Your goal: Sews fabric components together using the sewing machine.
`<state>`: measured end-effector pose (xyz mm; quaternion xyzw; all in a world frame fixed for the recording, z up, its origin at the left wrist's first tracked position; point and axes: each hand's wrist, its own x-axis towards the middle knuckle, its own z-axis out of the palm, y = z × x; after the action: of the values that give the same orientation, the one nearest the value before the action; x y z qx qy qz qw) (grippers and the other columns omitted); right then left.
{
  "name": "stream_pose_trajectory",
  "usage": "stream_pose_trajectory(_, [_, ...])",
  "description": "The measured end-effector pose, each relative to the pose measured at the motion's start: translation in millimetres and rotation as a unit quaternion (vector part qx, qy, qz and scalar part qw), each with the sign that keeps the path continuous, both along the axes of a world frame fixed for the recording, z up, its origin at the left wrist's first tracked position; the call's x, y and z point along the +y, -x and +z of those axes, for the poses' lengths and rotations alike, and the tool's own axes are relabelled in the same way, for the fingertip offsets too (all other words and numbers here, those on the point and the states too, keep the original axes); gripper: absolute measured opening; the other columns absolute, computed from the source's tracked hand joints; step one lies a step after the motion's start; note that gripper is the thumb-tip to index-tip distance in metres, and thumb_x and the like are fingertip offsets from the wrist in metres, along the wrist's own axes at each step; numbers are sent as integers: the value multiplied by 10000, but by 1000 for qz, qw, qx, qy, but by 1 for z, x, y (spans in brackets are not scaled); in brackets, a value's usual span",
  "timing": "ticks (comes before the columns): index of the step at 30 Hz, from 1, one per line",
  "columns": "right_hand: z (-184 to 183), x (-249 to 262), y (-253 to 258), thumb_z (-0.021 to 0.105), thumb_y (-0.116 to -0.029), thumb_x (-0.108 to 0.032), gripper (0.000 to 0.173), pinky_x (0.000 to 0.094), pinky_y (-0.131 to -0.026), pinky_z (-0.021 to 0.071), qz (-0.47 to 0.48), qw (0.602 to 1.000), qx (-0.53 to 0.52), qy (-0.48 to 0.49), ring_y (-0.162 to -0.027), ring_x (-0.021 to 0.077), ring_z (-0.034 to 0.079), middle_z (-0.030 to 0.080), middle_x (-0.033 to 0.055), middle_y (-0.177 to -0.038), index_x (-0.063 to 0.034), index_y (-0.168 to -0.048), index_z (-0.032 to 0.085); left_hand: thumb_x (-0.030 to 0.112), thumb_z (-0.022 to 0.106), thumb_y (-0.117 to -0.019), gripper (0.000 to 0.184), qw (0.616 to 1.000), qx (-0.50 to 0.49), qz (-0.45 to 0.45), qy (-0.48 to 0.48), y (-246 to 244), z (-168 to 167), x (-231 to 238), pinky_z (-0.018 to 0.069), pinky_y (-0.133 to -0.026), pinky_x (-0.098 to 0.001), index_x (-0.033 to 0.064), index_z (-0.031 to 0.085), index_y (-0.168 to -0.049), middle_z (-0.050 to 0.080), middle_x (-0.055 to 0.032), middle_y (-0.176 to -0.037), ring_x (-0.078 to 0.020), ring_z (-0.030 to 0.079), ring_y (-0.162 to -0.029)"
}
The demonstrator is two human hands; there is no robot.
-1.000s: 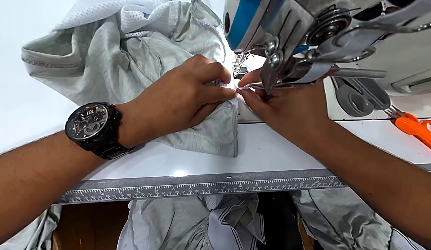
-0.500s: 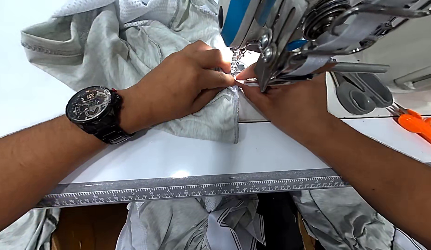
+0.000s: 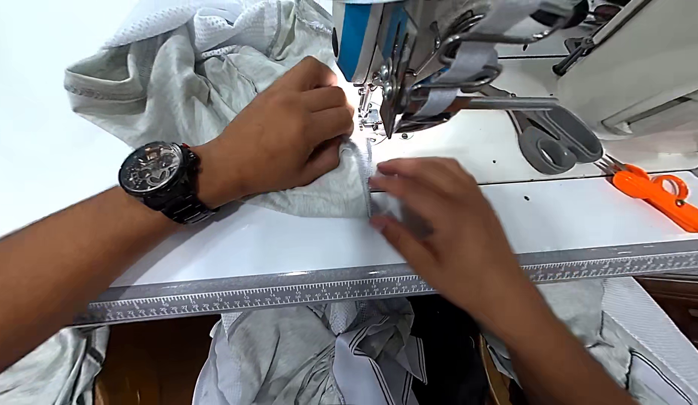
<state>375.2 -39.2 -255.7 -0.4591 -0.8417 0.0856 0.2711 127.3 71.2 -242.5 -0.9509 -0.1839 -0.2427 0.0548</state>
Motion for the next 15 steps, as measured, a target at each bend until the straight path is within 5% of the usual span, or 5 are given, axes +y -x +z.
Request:
stream_pose_trajectory(4, [-12, -21, -5, 559, -1031, -403, 357, 508, -1151, 389, -8, 1000, -7, -8, -1407, 254, 499, 617, 21, -1439, -180, -1245, 736, 306, 405, -902, 316, 982, 179, -54, -20, 18, 60, -14, 439, -956, -586, 74, 540, -736, 560, -91, -664, -316, 634, -774])
stream_pose_trajectory(6, [-11, -24, -12, 569, -1037, -351, 316, 496, -1158, 396, -23, 999, 24, 6, -1399, 238, 512, 644, 11, -1401, -158, -1210, 749, 384, 498, -960, 380, 973, 206, -83, 69, 35, 93, -16, 415, -541, -390, 128, 512, -679, 433, 5, -530, -140, 508, -512])
stream_pose_trajectory(8, [-8, -29, -10, 581, -1031, -338, 308, 505, -1148, 402, -34, 999, 40, 14, -1385, 242, 523, 659, 13, -1376, -160, -1221, 745, 380, 638, -993, 447, 939, 208, -119, 245, 50, 125, -6, 307, -407, -176, 106, 614, -640, 465, 51, -477, 26, 461, -438])
stream_pose_trajectory(12, [-4, -36, 41, 591, -971, -587, 628, 625, -1120, 391, -65, 997, 31, 19, -1366, 364, 526, 615, 151, -1409, -102, -1365, 648, 410, 617, -1012, 342, 876, 246, -118, 398, 34, 160, -26, 380, -455, -90, 201, 752, -777, 622, 147, -626, 125, 510, -539])
stream_pose_trajectory(15, [-4, -7, 109, 563, -885, -730, 808, 733, -1136, 272, -132, 990, 40, 21, -1400, 437, 467, 581, 221, -1431, -96, -1384, 622, 525, 567, -997, 350, 923, 225, -105, 293, 31, 147, -49, 548, -771, -177, 277, 776, -866, 683, 139, -1120, 36, 621, -995])
